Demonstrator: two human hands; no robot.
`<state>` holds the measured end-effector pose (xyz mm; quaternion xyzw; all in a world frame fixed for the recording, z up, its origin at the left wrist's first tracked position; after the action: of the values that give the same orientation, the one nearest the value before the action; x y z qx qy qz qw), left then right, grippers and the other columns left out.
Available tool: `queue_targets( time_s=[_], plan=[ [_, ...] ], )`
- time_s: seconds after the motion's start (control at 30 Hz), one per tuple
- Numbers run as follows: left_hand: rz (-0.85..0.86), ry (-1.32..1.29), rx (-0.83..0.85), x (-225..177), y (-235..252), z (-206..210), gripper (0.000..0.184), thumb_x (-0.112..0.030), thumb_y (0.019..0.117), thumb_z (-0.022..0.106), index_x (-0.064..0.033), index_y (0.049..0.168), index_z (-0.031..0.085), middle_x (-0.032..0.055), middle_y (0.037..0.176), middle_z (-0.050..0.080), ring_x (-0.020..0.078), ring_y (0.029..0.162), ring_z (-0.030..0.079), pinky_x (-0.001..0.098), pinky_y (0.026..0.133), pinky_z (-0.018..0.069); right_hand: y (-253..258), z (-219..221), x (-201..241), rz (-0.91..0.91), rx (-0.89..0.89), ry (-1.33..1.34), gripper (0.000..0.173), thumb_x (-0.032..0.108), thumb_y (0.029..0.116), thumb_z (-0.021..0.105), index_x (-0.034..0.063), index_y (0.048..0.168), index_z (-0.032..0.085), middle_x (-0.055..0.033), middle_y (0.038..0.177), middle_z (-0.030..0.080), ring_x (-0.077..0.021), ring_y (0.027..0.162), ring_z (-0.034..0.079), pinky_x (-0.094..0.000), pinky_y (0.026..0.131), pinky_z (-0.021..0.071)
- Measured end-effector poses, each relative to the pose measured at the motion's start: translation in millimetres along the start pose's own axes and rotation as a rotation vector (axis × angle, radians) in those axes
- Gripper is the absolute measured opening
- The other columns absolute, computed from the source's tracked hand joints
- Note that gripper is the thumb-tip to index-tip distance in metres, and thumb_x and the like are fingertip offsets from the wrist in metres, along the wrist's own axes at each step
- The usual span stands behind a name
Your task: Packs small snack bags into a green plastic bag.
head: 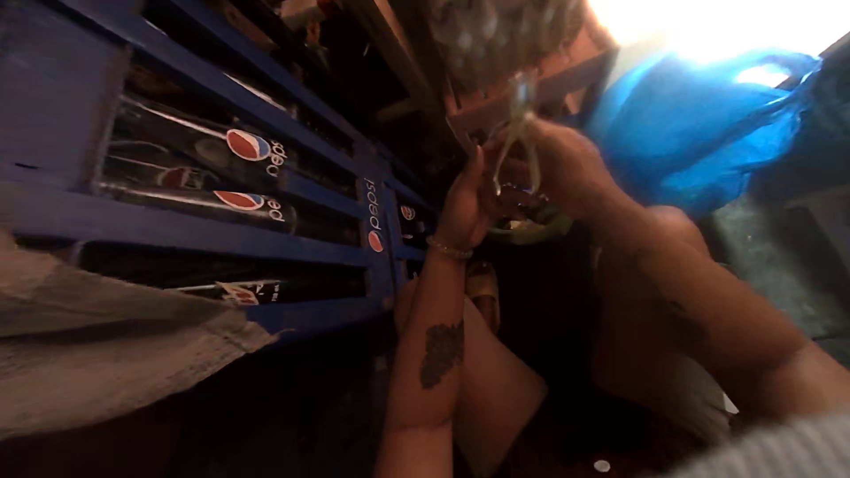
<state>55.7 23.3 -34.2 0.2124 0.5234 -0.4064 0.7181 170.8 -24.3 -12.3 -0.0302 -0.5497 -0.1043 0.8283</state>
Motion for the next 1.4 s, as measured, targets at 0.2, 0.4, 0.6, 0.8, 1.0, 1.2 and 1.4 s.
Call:
queue_targets(
  time_s=[0.2,0.4,0.6,0.8,1.0,1.2,1.4],
  plan=[
    [-0.198,0.736,-0.466,34.6,26.0,-65.4,0.036,-0.025,0.1066,0.055,-0.0008,0.132,0.061,0.0180,0.122,0.067,0.0275,0.109,0.066,0.0452,0.092,0.0553,7.6,-55.0,9.4,-0.038,-0.401,0.354,0.040,0.032,0.1136,0.019,0.0088,0.122,0.051,-0.0073,0.092,0.071,-0.0234,0.088,0.073,-0.0427,0.081,0.0621],
    [-0.436,1.336,-0.434,97.3,28.8,-128.1,0.094,-0.024,0.0831,0.086,-0.0096,0.160,0.034,0.0345,0.162,0.021,0.0562,0.140,0.037,0.0659,0.111,0.0384,10.4,-60.7,1.2,-0.018,-0.365,0.122,0.016,0.007,0.1065,0.043,0.0049,0.122,0.047,-0.0044,0.085,0.066,-0.0162,0.074,0.070,-0.0348,0.074,0.0630],
    [-0.298,1.361,-0.299,129.2,50.4,-140.8,0.065,-0.005,0.0899,0.075,-0.0025,0.150,0.049,0.0278,0.153,0.044,0.0468,0.138,0.047,0.0612,0.113,0.0405,12.6,-54.5,-18.7,-0.027,-0.196,-0.384,0.024,0.007,0.0967,0.064,-0.0013,0.118,0.056,-0.0074,0.094,0.064,-0.0114,0.071,0.062,-0.0303,0.066,0.0558],
    [-0.273,1.359,-0.332,51.0,55.6,-131.2,0.035,-0.021,0.1057,0.057,0.0022,0.131,0.064,0.0288,0.127,0.065,0.0450,0.124,0.060,0.0617,0.109,0.0429,15.9,-55.7,-11.9,-0.060,-0.111,-0.930,0.037,0.015,0.0934,0.074,0.0028,0.125,0.060,-0.0140,0.109,0.067,-0.0232,0.092,0.067,-0.0442,0.083,0.0573],
    [-0.049,1.189,-0.030,-40.5,41.6,-67.6,0.028,-0.021,0.1046,0.059,-0.0019,0.123,0.068,0.0141,0.108,0.072,0.0171,0.094,0.072,0.0398,0.090,0.0593,38.3,-57.7,9.3,-0.118,0.056,-1.163,0.075,0.035,0.0769,0.090,0.0041,0.137,0.056,-0.0198,0.128,0.058,-0.0338,0.113,0.061,-0.0537,0.095,0.0518],
    [0.174,0.787,-0.139,-25.1,41.7,-65.3,0.023,-0.011,0.1043,0.055,-0.0009,0.123,0.065,0.0019,0.104,0.071,0.0019,0.085,0.069,0.0238,0.078,0.0606,45.3,-38.9,20.2,-0.105,0.305,-1.220,0.082,0.037,0.0709,0.093,0.0132,0.141,0.057,-0.0120,0.120,0.067,-0.0309,0.111,0.061,-0.0511,0.095,0.0508],
    [-0.157,0.561,-0.406,52.8,58.7,-80.7,0.051,-0.030,0.1126,0.037,-0.0055,0.157,0.029,0.0208,0.134,0.061,0.0275,0.105,0.069,0.0437,0.086,0.0589,52.5,-85.5,-9.7,0.094,0.030,-1.180,0.067,0.032,0.0796,0.087,0.0094,0.135,0.057,-0.0220,0.118,0.062,-0.0390,0.106,0.062,-0.0607,0.090,0.0498]
  ],
)
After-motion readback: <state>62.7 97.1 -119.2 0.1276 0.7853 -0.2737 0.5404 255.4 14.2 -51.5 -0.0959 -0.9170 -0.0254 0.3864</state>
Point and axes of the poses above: each hand's wrist, its own y-axis towards the middle knuckle, its own z-axis out of the palm, x = y × z, the point moved 7 cm from there along y, towards the middle knuckle
